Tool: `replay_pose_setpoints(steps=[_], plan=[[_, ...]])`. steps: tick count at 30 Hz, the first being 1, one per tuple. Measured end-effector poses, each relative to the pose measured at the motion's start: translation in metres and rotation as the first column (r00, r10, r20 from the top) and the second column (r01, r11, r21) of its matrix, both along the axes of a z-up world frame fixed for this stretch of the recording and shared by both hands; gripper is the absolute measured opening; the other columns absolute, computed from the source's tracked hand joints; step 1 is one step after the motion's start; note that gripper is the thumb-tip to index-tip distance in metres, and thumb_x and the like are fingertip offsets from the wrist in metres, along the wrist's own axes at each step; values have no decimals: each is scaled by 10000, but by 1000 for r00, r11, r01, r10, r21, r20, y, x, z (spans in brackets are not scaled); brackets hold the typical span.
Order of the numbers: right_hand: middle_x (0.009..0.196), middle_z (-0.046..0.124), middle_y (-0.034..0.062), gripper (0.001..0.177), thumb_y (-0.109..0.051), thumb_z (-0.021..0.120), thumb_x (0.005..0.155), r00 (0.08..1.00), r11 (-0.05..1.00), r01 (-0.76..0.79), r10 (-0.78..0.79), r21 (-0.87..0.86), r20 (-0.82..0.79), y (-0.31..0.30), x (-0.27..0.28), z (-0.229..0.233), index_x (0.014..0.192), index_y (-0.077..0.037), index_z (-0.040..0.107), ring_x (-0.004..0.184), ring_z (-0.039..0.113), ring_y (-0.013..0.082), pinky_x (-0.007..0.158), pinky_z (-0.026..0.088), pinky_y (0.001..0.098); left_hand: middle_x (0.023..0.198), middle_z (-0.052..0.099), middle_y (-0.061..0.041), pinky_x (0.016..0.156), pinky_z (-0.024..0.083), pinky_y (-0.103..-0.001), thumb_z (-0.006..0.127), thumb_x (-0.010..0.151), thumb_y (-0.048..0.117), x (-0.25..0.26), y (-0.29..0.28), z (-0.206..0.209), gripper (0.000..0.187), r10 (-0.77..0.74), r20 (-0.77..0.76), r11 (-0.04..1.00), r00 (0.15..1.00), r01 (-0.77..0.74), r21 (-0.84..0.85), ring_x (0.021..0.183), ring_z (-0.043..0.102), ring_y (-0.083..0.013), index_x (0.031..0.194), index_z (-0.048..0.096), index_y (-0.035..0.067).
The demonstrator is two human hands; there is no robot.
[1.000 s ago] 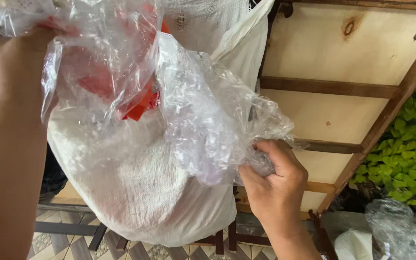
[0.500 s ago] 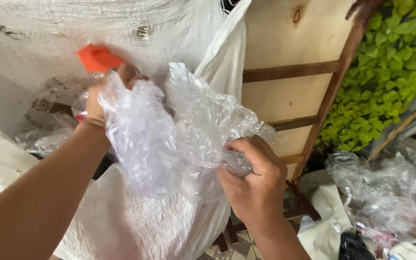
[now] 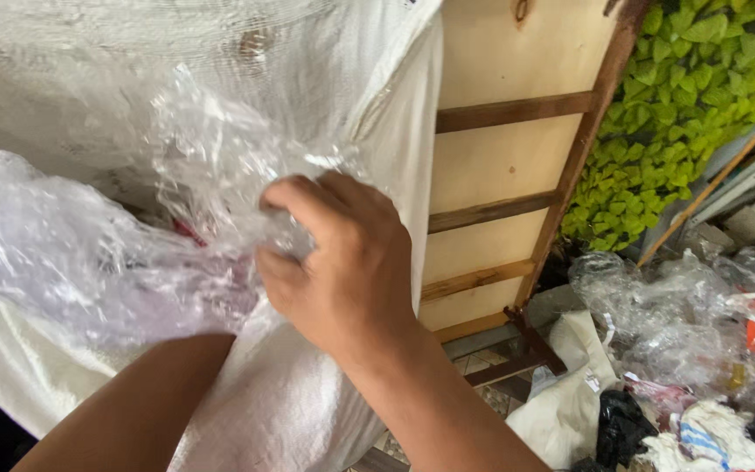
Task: The person unpacks various items from plastic bags and bubble wrap, including black textured material and orange objects. They place the unpacked items into a large white sack and continue to handle more packages from a pile on the floor.
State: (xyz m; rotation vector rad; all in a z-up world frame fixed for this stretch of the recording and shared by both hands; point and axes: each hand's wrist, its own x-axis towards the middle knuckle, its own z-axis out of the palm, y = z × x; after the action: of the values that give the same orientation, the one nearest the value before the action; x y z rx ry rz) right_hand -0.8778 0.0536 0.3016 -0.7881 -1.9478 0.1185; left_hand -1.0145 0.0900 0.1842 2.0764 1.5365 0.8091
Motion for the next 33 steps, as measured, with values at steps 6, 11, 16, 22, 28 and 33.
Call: replay_pose_setpoints(steps=[6, 11, 16, 22, 28, 33], plan=[[973, 720, 88, 312, -109, 856, 736, 956, 973, 80, -137, 219, 260, 61, -80, 7, 1012, -123, 711, 763, 698, 206, 779, 489, 467, 1401, 629, -47, 1049, 461, -360, 563, 933, 237, -14, -19, 26, 403, -94, 33, 995, 995, 95, -9, 1214, 623, -221, 1317, 658, 159], [971, 744, 70, 286, -191, 873, 708, 905, 978, 136, -188, 159, 382, 100, -110, 2, 957, -140, 743, 902, 694, 271, 838, 430, 515, 1434, 619, -44, 1111, 436, -356, 537, 946, 288, -76, -62, 62, 433, -109, 23, 990, 994, 111, -89, 1277, 610, -227, 1348, 645, 167], [1024, 746, 71, 337, -140, 825, 709, 847, 991, 87, -129, 105, 516, 104, -155, -23, 1037, -192, 763, 862, 708, 229, 981, 405, 559, 1330, 723, -63, 1151, 127, -552, 674, 931, 524, -155, -119, 91, 521, -42, -324, 999, 945, 30, -43, 1258, 618, -255, 1339, 701, 201], [1072, 722, 127, 305, -188, 730, 732, 817, 944, -219, 315, -245, 483, 85, -223, -59, 1036, -189, 754, 1070, 667, 365, 952, 470, 497, 926, 762, -53, 1185, 318, -396, 728, 823, 409, -185, -155, 117, 290, 86, -731, 888, 677, -385, -252, 1033, 662, -225, 1039, 796, 227], [1399, 555, 112, 474, -278, 672, 816, 540, 724, -211, 646, -656, 539, 85, -256, -102, 1286, -226, 645, 1275, 552, 317, 1035, 456, 406, 724, 705, -45, 1059, 357, -395, 729, 853, 281, -198, -179, 120, 139, 116, -628, 952, 770, -267, -151, 807, 670, -210, 856, 770, 148], [1488, 457, 52, 663, -327, 744, 814, 337, 654, -108, 733, -749, 591, 43, -264, -149, 1435, -246, 525, 1340, 437, 213, 1058, 399, 380, 748, 724, -42, 874, 394, -411, 762, 737, 211, -202, -189, 105, 202, 200, -347, 936, 916, -73, 345, 765, 665, -236, 929, 763, 148]])
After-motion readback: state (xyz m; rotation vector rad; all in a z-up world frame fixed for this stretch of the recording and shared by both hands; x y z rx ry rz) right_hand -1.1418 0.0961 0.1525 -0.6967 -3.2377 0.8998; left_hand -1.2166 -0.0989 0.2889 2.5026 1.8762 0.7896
